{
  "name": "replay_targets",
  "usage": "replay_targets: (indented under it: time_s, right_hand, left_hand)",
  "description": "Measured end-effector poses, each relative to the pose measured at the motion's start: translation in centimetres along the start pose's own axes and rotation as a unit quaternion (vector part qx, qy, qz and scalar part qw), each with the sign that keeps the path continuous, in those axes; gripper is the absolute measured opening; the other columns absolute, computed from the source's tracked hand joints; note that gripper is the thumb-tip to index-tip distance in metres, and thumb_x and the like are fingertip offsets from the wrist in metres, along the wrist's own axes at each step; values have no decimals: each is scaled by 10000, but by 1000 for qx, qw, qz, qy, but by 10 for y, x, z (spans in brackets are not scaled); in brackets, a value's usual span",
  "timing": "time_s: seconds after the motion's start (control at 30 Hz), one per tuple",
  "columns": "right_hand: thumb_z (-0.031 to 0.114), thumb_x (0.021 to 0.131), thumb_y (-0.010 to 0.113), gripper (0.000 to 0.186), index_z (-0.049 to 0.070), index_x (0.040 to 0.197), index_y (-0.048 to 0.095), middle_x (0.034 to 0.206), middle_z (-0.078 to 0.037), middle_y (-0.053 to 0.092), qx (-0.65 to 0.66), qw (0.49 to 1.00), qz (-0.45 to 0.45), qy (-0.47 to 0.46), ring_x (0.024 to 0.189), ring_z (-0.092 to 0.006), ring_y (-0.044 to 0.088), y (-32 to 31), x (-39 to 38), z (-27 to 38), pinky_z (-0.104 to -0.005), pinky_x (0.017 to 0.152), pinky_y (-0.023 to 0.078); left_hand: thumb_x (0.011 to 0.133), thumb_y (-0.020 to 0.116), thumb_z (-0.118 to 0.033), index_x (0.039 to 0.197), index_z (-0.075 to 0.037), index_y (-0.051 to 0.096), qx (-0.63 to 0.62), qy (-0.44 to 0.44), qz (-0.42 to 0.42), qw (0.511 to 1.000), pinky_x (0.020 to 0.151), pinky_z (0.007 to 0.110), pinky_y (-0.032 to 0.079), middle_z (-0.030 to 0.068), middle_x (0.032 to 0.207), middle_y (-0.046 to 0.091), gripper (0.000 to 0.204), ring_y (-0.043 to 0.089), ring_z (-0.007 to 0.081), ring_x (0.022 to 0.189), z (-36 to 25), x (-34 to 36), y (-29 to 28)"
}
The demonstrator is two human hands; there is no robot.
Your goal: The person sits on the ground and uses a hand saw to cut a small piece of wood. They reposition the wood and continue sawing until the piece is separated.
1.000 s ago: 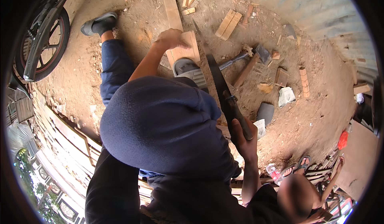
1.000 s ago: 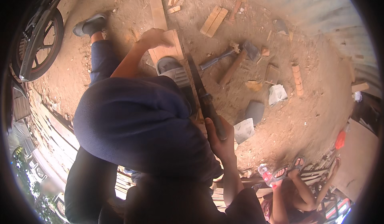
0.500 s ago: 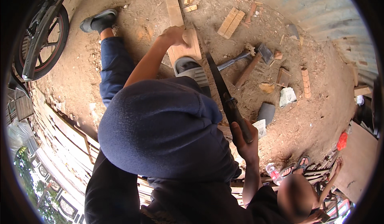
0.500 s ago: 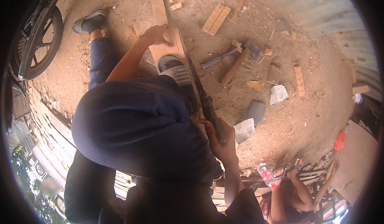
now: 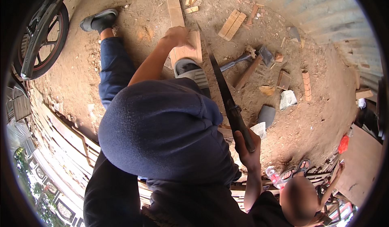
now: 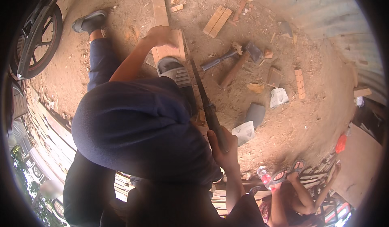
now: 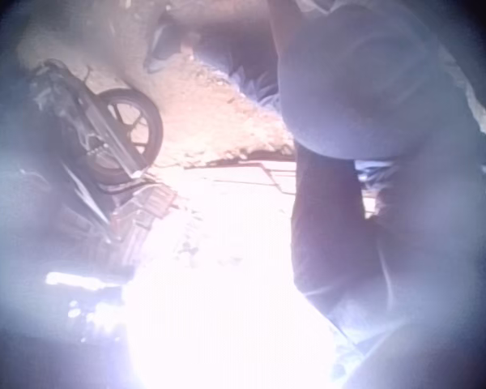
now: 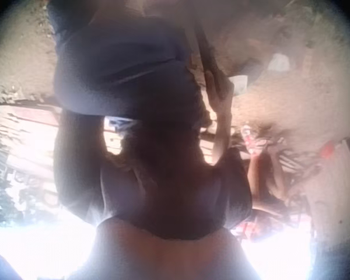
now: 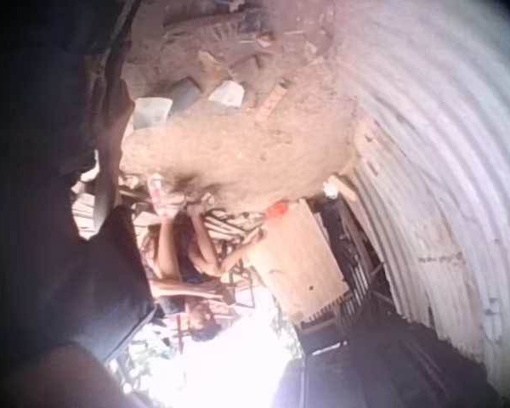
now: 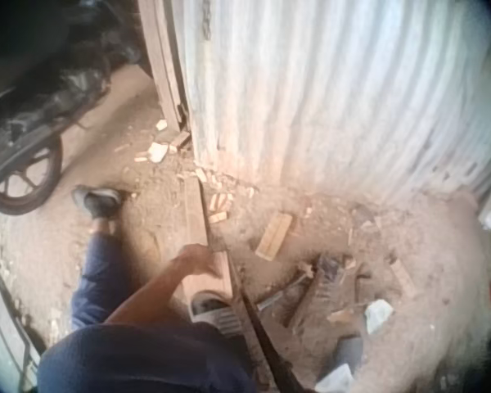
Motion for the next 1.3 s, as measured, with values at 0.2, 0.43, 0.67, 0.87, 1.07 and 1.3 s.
replay_targets:
  time_s: [0.2,0.43,0.67,0.87,1.07,1.3]
  right_hand:
    - [236,934,573,261,-18,873,580,650,-83,552,12,1000,20,-7,610,-120,503,4,-4,5,-301,560,399]
    - [281,941,564,287,-5,924,585,665,-82,562,7,1000,28,7,628,-118,511,7,-8,2,-300,577,411]
    - [273,939,564,283,-9,924,586,688,-96,573,1,1000,16,6,634,-140,528,5,-9,2,-307,582,416]
    - [240,936,563,263,-20,917,594,687,-99,573,16,1000,8,1,626,-137,524,3,-9,-2,-307,571,409]
    - [232,937,560,254,-18,916,599,678,-76,568,26,1000,3,13,621,-117,518,3,-10,-8,-290,553,401]
    - [225,935,557,247,-15,898,595,661,-68,557,39,999,5,16,610,-113,508,6,-9,-4,-292,545,395]
  left_hand:
    - [576,802,-498,1131,-51,596,10,-29,23,999,856,412,466,174,1063,649,742,605,333,1038,-3,-7,-9]
    - [577,805,-506,1123,-40,594,-6,-15,2,1000,853,411,467,178,1026,659,749,614,347,1010,-3,-14,-12]
    - [580,801,-526,1092,-35,596,-11,-19,9,1000,846,411,470,181,1014,658,739,617,344,1002,-5,-15,-12]
    - [580,801,-534,1111,-35,586,3,-29,14,999,846,411,471,178,1015,659,759,619,342,1000,-6,-17,-15]
    - [585,800,-521,1161,-47,573,-9,-30,12,999,852,409,475,180,1037,658,780,618,340,1014,-4,-16,-13]
    - [580,800,-520,1160,-52,576,-4,-35,17,999,851,406,474,173,1028,661,778,620,335,1010,-3,-16,-13]
Point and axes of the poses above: each hand's wrist, its own x-axis towards the middle knuckle, its own y-axis out of the palm, z = x × y, the point moved 3 cm from there along x, towards the middle knuckle
